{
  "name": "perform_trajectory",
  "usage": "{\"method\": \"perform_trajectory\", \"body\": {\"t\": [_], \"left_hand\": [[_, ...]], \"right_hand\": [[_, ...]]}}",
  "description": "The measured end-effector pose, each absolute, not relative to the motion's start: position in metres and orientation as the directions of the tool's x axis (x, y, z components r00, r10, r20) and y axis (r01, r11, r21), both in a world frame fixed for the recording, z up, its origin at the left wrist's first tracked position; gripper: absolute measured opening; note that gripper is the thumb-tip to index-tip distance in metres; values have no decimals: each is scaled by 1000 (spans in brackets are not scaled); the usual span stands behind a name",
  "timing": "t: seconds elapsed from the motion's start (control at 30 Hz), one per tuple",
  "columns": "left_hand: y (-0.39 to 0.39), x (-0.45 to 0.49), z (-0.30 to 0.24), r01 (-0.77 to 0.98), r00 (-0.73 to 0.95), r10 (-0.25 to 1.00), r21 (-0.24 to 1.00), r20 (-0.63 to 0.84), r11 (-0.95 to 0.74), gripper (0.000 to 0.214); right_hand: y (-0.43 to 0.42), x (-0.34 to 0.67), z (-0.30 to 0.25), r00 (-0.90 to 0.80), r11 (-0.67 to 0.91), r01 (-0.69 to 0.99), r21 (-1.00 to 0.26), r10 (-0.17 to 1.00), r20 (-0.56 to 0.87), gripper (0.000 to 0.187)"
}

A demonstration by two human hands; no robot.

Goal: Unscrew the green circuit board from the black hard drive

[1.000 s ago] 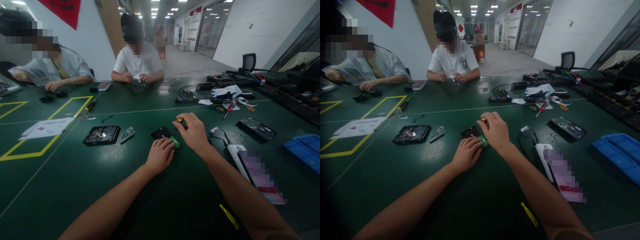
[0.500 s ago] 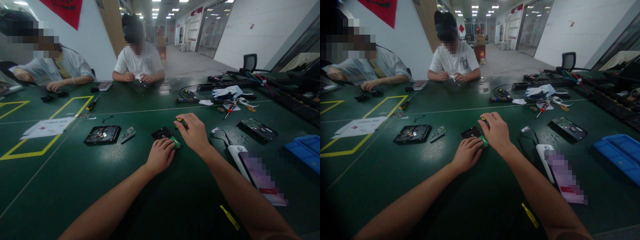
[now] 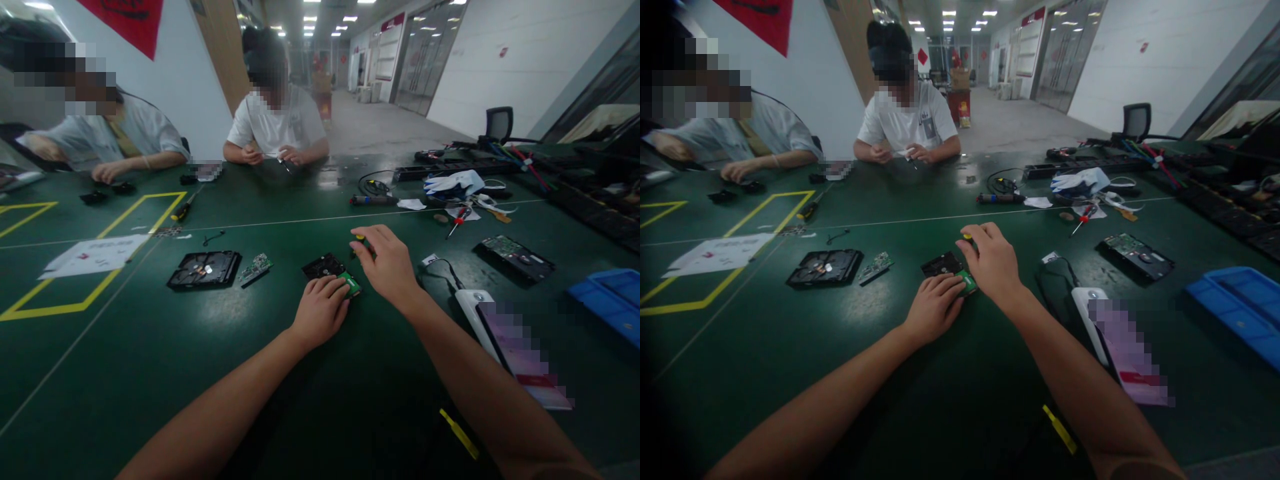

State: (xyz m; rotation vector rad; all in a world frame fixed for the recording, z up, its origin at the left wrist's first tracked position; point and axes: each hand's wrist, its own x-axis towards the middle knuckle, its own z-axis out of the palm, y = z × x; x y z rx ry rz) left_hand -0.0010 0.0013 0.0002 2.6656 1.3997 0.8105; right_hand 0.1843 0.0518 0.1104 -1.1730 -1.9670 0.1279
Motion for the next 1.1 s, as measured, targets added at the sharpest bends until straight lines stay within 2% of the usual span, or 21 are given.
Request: {"method": "perform_trajectory", "body": {"t": [0.17,0.4,0.6,0.73,0.83,0.93,1.1], "left_hand": [[1,-1,0,761,459,772,255,439,-597,35],[1,-1,1,762,455,776,261,436,-593,36],[2,-1,0,764,460,775,251,433,-594,35],[2,-1,0,765,458,776,253,435,-593,35],[1,-1,0,766,457,777,252,433,-591,35],[1,-1,0,765,457,776,252,435,-592,36],[1,-1,0,765,458,774,250,437,-594,36]], "right_hand": [[52,184,110,-289,634,619,-463,733,616,31],[52,184,111,-219,605,618,-502,746,629,19],[54,185,110,-237,594,579,-559,778,581,22],[54,185,110,-223,576,626,-525,778,588,13],[53,186,111,-196,562,642,-522,778,597,13],[54,186,111,-255,602,608,-518,765,591,18],[55,185,107,-280,584,509,-632,807,520,28]]}}
